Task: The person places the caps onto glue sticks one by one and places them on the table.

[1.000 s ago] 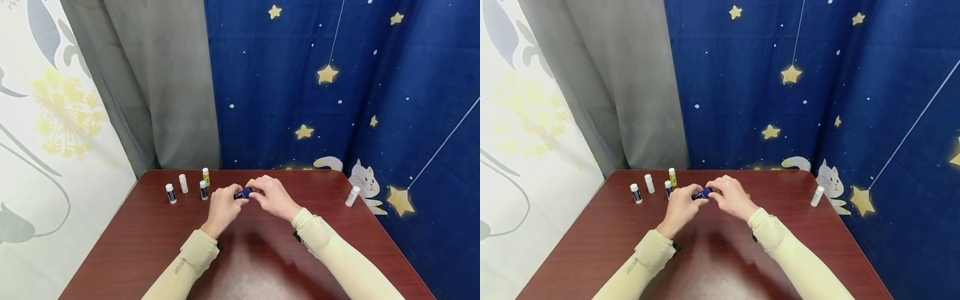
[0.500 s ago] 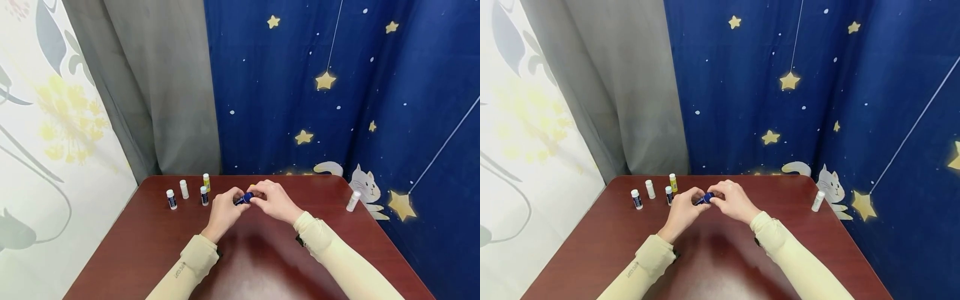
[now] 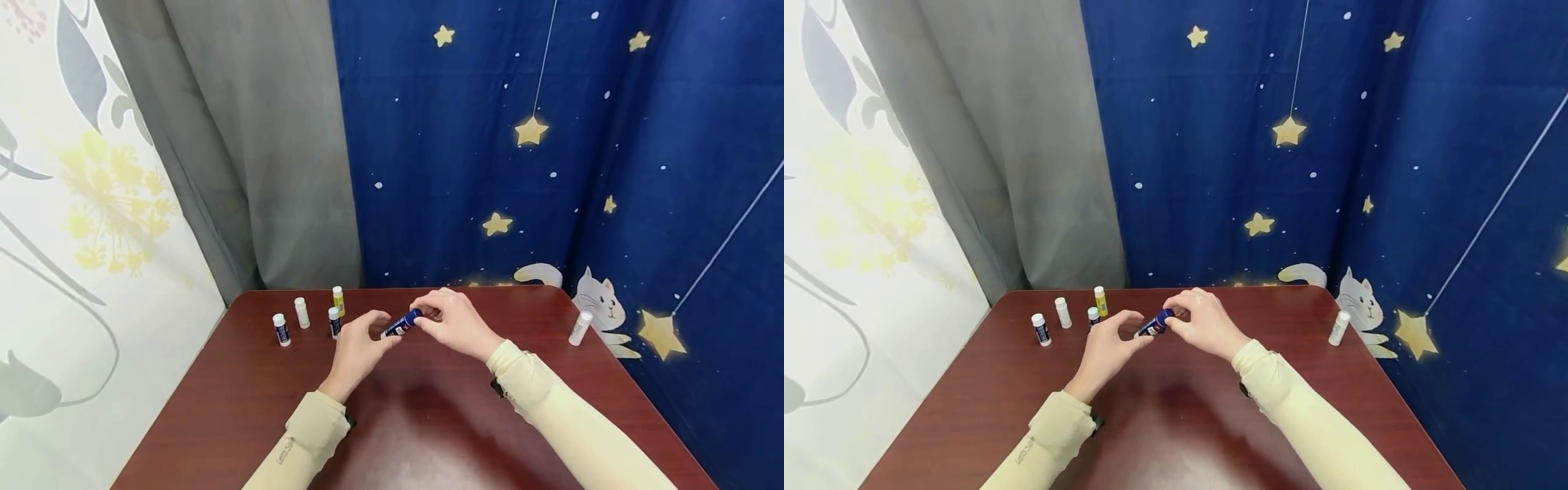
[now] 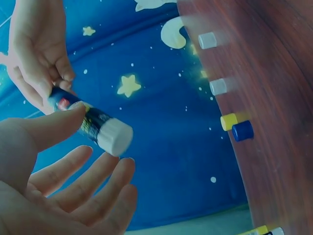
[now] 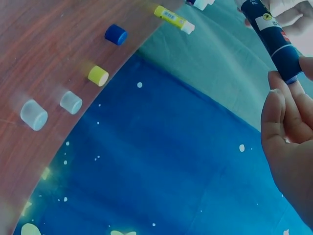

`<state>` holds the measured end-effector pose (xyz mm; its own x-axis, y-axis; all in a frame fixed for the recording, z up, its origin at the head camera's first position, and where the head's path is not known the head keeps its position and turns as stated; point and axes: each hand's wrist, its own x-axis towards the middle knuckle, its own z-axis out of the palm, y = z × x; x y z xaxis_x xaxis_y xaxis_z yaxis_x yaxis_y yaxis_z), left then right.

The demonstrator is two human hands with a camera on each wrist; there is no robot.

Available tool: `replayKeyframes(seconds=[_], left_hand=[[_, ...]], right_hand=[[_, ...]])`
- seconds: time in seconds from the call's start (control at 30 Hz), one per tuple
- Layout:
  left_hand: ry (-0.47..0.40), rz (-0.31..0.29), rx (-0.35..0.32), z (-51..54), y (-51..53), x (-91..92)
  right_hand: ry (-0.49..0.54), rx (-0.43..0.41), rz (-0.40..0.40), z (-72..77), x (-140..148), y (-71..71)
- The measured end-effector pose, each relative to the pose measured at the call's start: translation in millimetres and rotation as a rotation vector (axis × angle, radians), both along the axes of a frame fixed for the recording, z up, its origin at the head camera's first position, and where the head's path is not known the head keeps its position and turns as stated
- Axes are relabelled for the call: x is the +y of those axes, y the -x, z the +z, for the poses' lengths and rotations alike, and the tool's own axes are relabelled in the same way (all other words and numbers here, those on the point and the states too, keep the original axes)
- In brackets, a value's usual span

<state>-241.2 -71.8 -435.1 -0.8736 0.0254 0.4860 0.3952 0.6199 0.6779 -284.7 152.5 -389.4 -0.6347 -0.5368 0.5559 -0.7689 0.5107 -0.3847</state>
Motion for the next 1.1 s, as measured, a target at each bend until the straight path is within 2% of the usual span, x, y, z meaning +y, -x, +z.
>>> replayKeyframes(seconds=[0.1,0.33,0.63,0.77,1.1], left_hand=[[-0.001,0.018,0.023,-0.9,1.4,-3.7],[0.008,0.120,0.078,-4.0,7.2,-13.7],[-0.070,0.274,0.178,-18.0,18.8,-32.7],[-0.087,0.317,0.182,-21.8,25.1,-38.3],[-0.130,0.435,0.113,-30.4,46.5,-56.9]], right_hand=[[-0.002,0.029,-0.019,4.2,4,0.6],[-0.015,0.035,-0.080,13.7,16,2.9],[-0.077,0.024,-0.145,21.7,28,1.7],[-0.098,0.043,-0.164,24.1,33,2.3],[-0.131,0.082,-0.193,33.5,48,5.4]])
